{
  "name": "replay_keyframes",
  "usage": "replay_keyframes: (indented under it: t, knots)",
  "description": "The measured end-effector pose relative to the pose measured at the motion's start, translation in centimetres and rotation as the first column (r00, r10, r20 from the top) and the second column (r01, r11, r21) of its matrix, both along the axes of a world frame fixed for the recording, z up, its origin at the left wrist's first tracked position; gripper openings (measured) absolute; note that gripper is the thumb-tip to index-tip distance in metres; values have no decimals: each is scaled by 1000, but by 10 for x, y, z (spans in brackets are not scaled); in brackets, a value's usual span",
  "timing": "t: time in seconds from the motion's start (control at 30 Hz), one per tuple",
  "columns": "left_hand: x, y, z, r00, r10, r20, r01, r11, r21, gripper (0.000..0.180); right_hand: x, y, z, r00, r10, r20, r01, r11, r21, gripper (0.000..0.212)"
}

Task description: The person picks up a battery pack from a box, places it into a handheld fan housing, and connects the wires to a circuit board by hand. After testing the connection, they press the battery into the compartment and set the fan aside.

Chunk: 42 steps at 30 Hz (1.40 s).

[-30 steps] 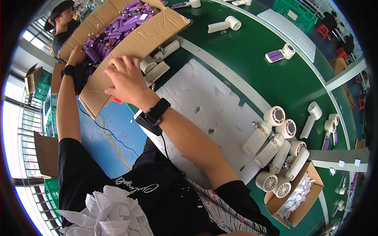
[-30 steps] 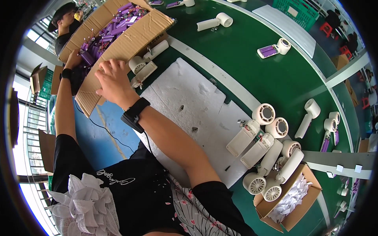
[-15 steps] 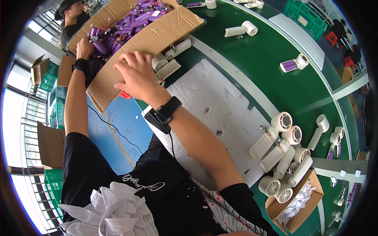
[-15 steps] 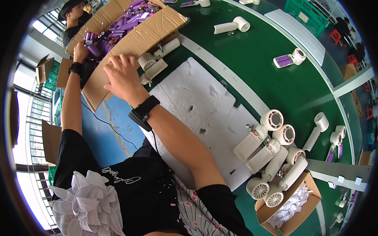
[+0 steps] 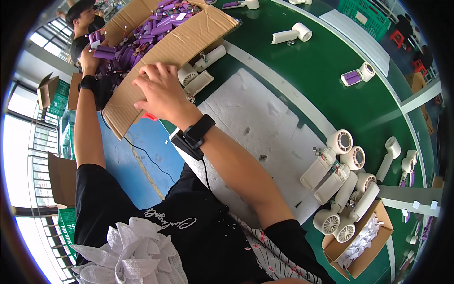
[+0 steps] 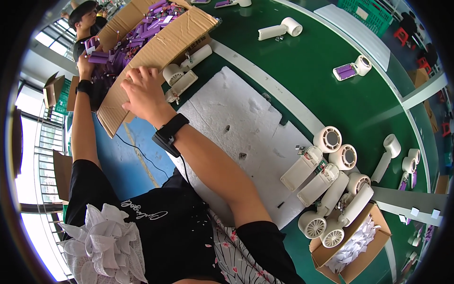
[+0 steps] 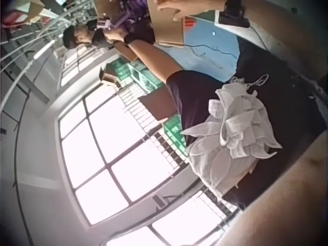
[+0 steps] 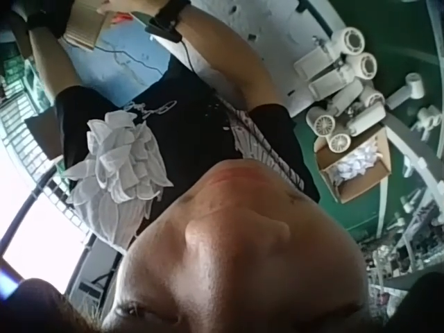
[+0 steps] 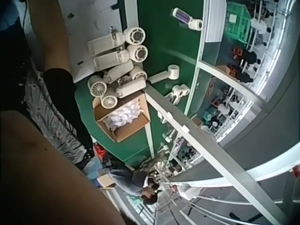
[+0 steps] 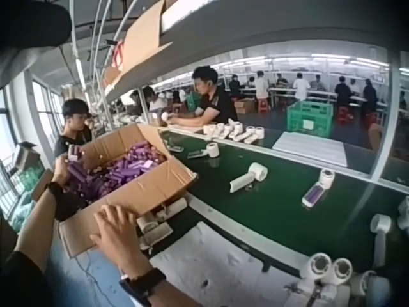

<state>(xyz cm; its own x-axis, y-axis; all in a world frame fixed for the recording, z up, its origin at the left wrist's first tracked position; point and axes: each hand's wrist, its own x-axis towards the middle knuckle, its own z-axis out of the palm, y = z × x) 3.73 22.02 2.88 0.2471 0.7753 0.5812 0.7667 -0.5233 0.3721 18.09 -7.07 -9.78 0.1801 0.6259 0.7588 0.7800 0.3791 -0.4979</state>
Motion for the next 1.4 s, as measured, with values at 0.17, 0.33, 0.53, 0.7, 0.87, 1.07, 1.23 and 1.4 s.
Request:
replay_keyframes:
  t: [0.17,0.33,0.53,0.7,0.87,1.07,1.23,1.4]
  knots:
    - [-13,26,42,979,0,-203,16,997,79,49,-3,1,2,1000,12,1,-12,1000,8,45]
    - [31,-45,79,972,-139,-188,152,987,56,42,-1,0,0,1000,-6,5,6,1000,-19,45]
    - [104,-163,100,810,-571,-131,581,813,47,31,-6,-1,0,996,-79,45,80,997,-16,44]
    - [146,-257,96,522,-800,-296,830,557,-41,22,-22,-2,13,992,-94,84,94,996,7,45]
    - [201,-304,33,271,-958,-97,898,287,-333,22,-8,1,-5,994,-86,72,86,996,-1,42]
    - [226,-256,-67,272,-926,-261,852,358,-383,28,-39,47,-46,352,350,-868,-667,744,30,28]
    - [219,-224,-102,207,-900,-383,716,406,-567,31,-51,55,-60,150,332,-931,-699,701,137,28]
    - [220,-220,-112,2,-835,-550,662,413,-626,40,-41,43,-52,291,294,-911,-683,730,18,28]
